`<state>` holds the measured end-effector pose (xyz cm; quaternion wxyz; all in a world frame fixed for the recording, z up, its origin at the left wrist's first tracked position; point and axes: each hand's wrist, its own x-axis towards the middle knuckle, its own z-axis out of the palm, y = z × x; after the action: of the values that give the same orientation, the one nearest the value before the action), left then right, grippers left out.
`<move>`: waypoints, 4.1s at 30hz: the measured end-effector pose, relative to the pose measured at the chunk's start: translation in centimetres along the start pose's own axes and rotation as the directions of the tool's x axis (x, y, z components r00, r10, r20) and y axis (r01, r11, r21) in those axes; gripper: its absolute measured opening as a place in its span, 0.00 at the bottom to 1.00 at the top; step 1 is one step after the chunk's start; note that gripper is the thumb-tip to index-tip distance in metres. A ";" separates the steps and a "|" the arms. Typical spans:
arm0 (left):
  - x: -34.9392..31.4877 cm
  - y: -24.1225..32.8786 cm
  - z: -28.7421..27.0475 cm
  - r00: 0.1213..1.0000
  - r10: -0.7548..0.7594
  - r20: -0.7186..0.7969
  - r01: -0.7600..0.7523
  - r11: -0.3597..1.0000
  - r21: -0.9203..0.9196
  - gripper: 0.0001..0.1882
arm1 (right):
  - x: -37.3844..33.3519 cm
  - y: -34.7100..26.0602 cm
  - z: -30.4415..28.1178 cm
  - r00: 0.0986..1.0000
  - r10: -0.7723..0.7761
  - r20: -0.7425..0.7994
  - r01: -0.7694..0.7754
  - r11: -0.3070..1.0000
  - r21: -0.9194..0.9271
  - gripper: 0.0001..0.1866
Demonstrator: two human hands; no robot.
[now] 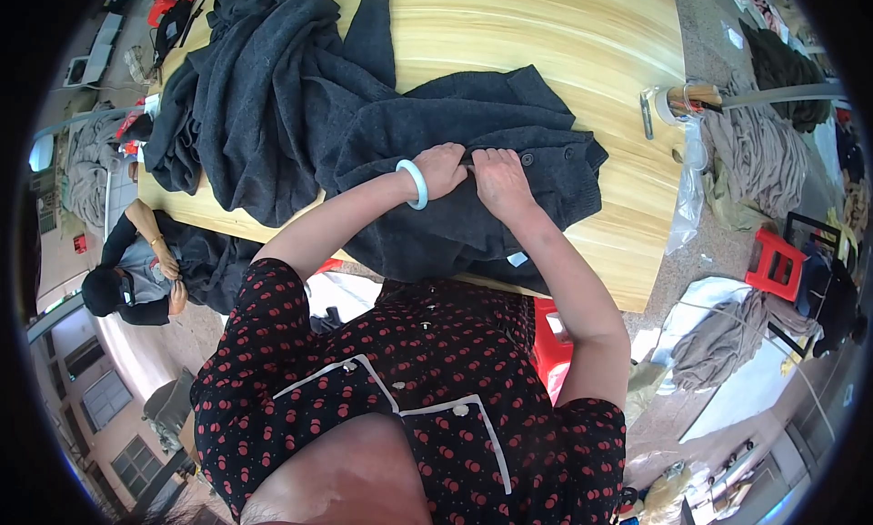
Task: Folding and inspecting black garments on a workbench in a factory setting.
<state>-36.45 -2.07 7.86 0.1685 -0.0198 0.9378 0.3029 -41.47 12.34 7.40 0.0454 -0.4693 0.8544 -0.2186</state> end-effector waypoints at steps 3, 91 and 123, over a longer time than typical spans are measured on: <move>0.1 -0.2 0.5 0.999 0.010 -0.031 -0.011 1.000 -0.014 0.11 | 0.1 0.1 -0.4 1.000 -0.003 0.019 0.002 0.999 0.048 0.03; -5.9 -6.1 -2.5 0.955 -0.285 0.086 0.281 0.766 -0.578 0.13 | 2.0 -6.6 1.4 0.976 -0.192 0.107 0.188 0.981 0.048 0.10; -9.6 -3.5 0.4 0.939 0.049 -0.339 -0.230 0.823 -0.519 0.10 | 3.1 -4.6 -3.3 0.824 -0.157 0.544 -0.214 0.802 0.557 0.08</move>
<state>-26.84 -5.36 8.76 -0.0172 -0.0454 0.8241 0.5644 -40.50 8.79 12.70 0.4445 -0.4602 0.6959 -0.3260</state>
